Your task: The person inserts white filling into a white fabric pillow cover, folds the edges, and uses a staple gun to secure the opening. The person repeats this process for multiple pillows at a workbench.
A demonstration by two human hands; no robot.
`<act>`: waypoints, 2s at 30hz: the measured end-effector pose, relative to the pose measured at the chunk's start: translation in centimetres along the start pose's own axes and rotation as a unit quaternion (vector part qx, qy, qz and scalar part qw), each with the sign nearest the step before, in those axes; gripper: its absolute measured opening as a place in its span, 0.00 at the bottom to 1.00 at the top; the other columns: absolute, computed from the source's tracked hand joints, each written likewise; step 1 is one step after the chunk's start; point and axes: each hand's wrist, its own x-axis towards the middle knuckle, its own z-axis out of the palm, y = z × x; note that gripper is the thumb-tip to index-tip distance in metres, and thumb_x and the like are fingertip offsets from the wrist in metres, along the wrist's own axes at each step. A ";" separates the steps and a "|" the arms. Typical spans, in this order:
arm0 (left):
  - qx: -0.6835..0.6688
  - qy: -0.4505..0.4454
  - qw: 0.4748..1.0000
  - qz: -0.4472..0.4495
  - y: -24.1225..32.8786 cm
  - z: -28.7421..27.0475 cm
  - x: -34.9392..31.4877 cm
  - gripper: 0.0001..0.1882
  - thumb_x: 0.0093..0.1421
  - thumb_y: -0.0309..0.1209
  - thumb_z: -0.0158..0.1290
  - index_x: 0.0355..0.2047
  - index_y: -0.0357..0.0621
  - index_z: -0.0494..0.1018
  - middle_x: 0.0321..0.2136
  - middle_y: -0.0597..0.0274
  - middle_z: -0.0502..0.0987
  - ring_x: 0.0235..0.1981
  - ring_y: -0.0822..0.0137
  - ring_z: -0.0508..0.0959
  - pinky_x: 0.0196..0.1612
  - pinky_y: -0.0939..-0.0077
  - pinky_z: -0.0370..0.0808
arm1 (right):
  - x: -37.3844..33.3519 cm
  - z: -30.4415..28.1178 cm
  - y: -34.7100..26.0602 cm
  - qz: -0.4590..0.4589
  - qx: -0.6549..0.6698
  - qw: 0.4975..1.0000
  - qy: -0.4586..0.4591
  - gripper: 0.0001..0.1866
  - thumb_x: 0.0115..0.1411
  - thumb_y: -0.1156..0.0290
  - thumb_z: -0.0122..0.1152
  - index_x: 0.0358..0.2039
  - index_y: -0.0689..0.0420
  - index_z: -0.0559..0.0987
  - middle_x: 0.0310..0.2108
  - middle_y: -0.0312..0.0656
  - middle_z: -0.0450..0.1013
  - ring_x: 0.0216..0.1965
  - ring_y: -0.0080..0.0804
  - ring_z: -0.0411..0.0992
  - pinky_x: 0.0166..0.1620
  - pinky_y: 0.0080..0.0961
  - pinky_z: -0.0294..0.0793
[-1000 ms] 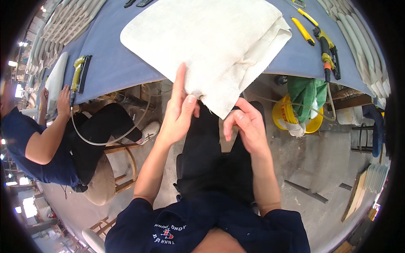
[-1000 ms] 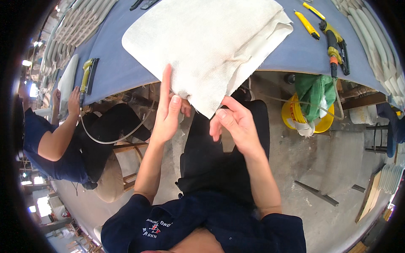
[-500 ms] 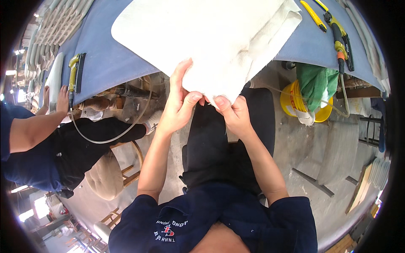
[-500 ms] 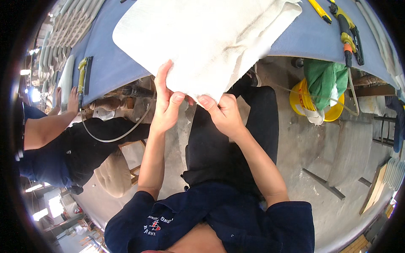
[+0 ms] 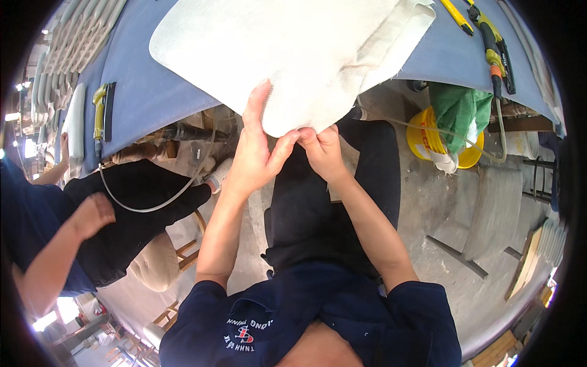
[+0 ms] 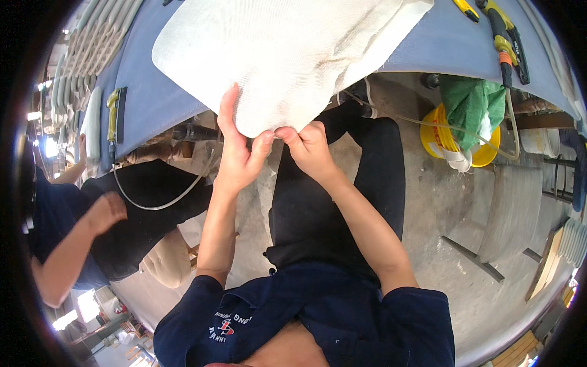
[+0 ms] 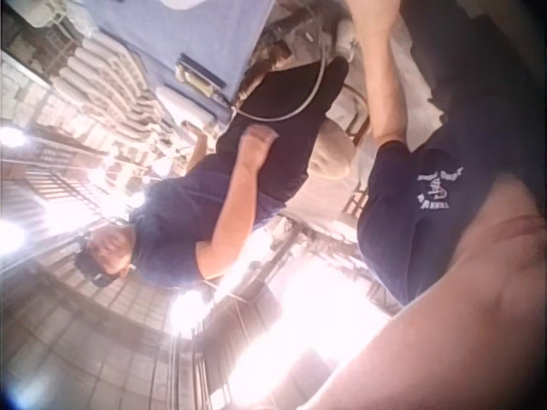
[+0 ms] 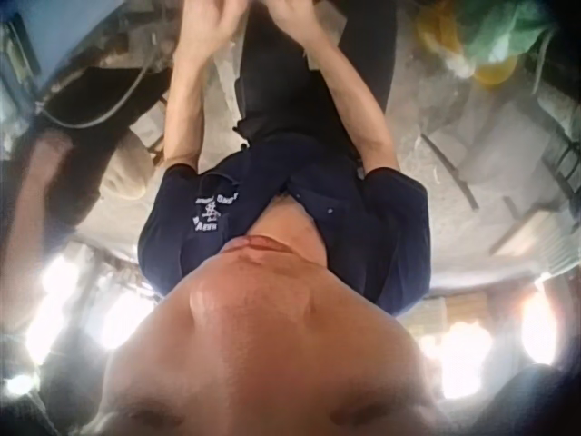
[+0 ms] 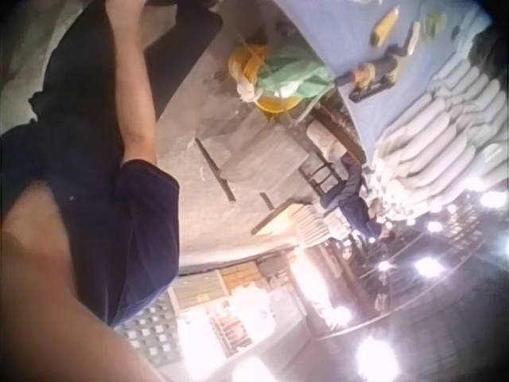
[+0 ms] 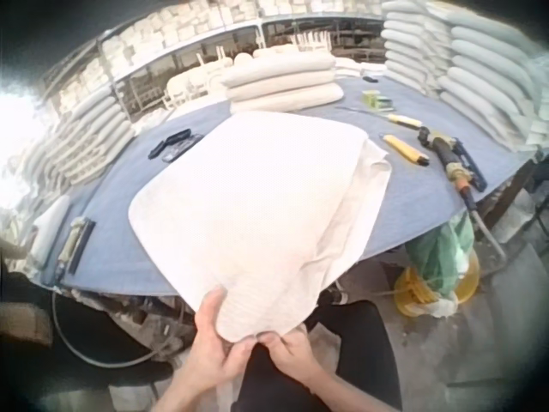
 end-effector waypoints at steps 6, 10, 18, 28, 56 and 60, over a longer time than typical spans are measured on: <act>-0.135 -0.004 0.988 -0.074 -1.6 0.0 -1.1 0.49 0.70 0.36 0.60 0.79 0.38 0.40 0.70 0.48 0.54 0.69 0.51 0.65 0.70 0.56 0.64 | 0.6 0.3 -1.5 -0.007 0.013 1.000 -0.015 0.20 0.74 0.57 0.63 0.41 0.65 0.85 0.32 0.42 0.84 0.32 0.30 0.81 0.39 0.28 0.78; -0.024 0.016 1.000 -0.011 -0.9 0.4 -0.4 0.47 0.70 0.33 0.58 0.79 0.40 0.41 0.68 0.49 0.56 0.52 0.61 0.75 0.53 0.65 0.76 | 0.4 0.0 -0.3 -0.022 -0.017 1.000 -0.009 0.19 0.74 0.58 0.63 0.41 0.64 0.85 0.32 0.43 0.84 0.32 0.30 0.81 0.38 0.27 0.78; -0.063 0.046 0.994 -0.079 -0.4 1.8 -0.7 0.41 0.70 0.25 0.56 0.76 0.36 0.46 0.69 0.46 0.55 0.64 0.58 0.67 0.65 0.60 0.69 | 0.3 0.0 -1.3 0.024 -0.012 1.000 -0.016 0.16 0.75 0.63 0.62 0.42 0.65 0.86 0.32 0.44 0.85 0.34 0.32 0.83 0.38 0.28 0.80; -0.038 0.079 0.995 -0.052 -2.4 1.7 -1.8 0.37 0.71 0.29 0.57 0.74 0.32 0.52 0.69 0.38 0.60 0.71 0.43 0.63 0.74 0.53 0.58 | 8.2 -9.3 -17.7 -0.130 -0.436 0.883 0.114 0.07 0.60 0.71 0.67 0.27 0.59 0.82 0.26 0.44 0.79 0.27 0.42 0.78 0.34 0.37 0.77; 0.103 -0.011 0.989 0.108 -0.7 -0.8 0.8 0.46 0.67 0.28 0.62 0.74 0.34 0.44 0.65 0.30 0.66 0.60 0.33 0.75 0.62 0.48 0.73 | -6.0 -6.4 -18.3 0.065 -0.224 0.971 0.061 0.18 0.62 0.68 0.73 0.49 0.61 0.81 0.33 0.41 0.81 0.37 0.33 0.81 0.44 0.29 0.80; 0.092 -0.038 0.992 0.072 -0.8 -1.0 0.4 0.46 0.66 0.23 0.61 0.74 0.31 0.43 0.70 0.32 0.56 0.71 0.40 0.64 0.74 0.50 0.59 | -4.5 -2.5 -16.3 0.014 -0.267 0.963 -0.035 0.25 0.53 0.72 0.77 0.52 0.64 0.81 0.37 0.45 0.84 0.36 0.33 0.85 0.41 0.23 0.81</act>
